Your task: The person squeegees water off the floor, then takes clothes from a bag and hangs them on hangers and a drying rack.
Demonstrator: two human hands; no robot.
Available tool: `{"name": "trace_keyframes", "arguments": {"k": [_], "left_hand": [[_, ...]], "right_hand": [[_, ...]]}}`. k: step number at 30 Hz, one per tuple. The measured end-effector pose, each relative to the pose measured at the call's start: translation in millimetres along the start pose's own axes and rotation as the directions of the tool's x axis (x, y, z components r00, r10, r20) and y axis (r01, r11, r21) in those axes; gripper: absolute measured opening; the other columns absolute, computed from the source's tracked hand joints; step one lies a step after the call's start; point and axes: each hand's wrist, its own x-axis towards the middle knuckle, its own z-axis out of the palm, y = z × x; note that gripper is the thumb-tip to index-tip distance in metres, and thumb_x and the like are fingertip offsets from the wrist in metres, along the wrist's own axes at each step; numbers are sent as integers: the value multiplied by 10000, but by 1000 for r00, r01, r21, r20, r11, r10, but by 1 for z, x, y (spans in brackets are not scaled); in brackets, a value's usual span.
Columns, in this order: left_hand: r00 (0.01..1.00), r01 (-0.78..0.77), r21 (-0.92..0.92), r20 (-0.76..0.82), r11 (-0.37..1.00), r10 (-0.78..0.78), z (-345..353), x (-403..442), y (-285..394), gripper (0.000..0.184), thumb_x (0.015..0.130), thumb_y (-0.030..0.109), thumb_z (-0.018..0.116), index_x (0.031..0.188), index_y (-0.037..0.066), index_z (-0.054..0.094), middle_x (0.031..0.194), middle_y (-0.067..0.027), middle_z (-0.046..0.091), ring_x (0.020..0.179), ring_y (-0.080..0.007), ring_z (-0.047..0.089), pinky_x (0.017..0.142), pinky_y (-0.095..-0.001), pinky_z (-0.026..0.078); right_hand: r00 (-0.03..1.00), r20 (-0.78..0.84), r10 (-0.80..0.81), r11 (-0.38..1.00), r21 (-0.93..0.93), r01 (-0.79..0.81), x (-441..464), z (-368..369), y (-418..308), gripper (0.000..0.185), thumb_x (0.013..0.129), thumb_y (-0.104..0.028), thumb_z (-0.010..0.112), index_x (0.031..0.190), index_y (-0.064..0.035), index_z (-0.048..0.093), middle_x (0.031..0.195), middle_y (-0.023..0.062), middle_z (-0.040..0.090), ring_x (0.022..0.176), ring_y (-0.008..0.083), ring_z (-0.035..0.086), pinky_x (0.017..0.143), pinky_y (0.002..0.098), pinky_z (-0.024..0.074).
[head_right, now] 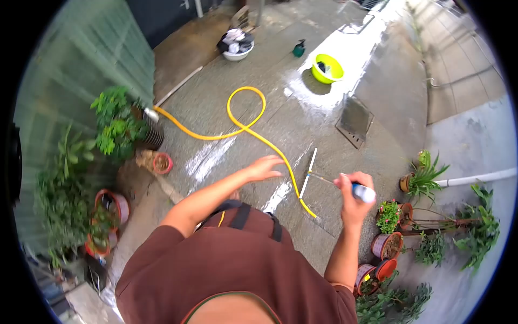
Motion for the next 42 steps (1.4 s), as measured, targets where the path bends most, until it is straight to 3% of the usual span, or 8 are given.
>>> {"name": "trace_keyframes", "arguments": {"k": [5,11,15,21,25,29,34,42], "left_hand": [[919,393,117,-29,912,-393,-125,-16,-88,452,830,309,675,1212,76,607,1141,-168,617,1061,-325,594,906,-399,482],[891,426,73,-204,902,-405,-231,-4,-173,448,833,300,670,1202,51,618,1117,-165,654,919,-281,658,831,-396,515],[840,481,-55,-257,875,-478,-301,7,-226,435,839,279,677,1198,40,618,1107,-158,658,927,-261,656,825,-373,515],[646,709,14,-414,705,-641,-442,-24,-293,423,836,333,669,1176,83,635,1146,-171,635,1010,-305,632,882,-399,494],[510,801,81,-612,593,-605,-545,-60,-323,410,850,335,656,1180,93,631,1163,-158,615,1059,-333,596,945,-402,461],[384,901,208,-791,380,-477,-655,-79,-339,392,813,287,688,1143,78,650,1189,-122,628,1102,-304,582,956,-412,452],[271,959,284,-897,14,-349,-802,-88,-385,488,820,313,679,1265,143,568,1360,-90,514,1331,-313,379,1085,-531,275],[281,877,329,-942,-351,-182,-1094,-46,-445,588,834,327,677,1367,177,482,1466,-95,391,1404,-295,269,1124,-521,227]], "right_hand": [[989,-132,68,998,14,-67,55,58,56,148,835,-13,685,941,-21,582,760,22,575,689,106,603,627,252,491],[992,-35,122,945,-303,-127,128,131,130,260,789,-59,743,1011,-22,613,717,-11,565,664,69,519,602,238,431],[986,-46,159,957,-237,-166,185,168,220,127,833,-111,712,842,-10,636,633,-2,545,613,68,511,575,248,420],[997,29,-67,982,-177,71,353,278,166,180,870,-139,675,768,-12,598,583,1,540,502,81,488,490,243,384],[967,255,16,991,125,-49,450,364,87,189,891,-178,653,835,-8,592,576,9,530,477,79,487,454,229,381],[859,445,-254,860,510,-10,539,444,32,285,917,-249,634,884,15,532,563,6,476,432,77,433,434,244,403],[764,389,-514,702,703,114,641,564,-12,301,965,-279,557,860,-6,486,501,-15,382,399,84,365,445,257,400],[764,279,-581,631,748,207,753,790,-34,247,963,-227,515,828,-27,465,505,-3,383,411,101,361,478,293,422]]}}
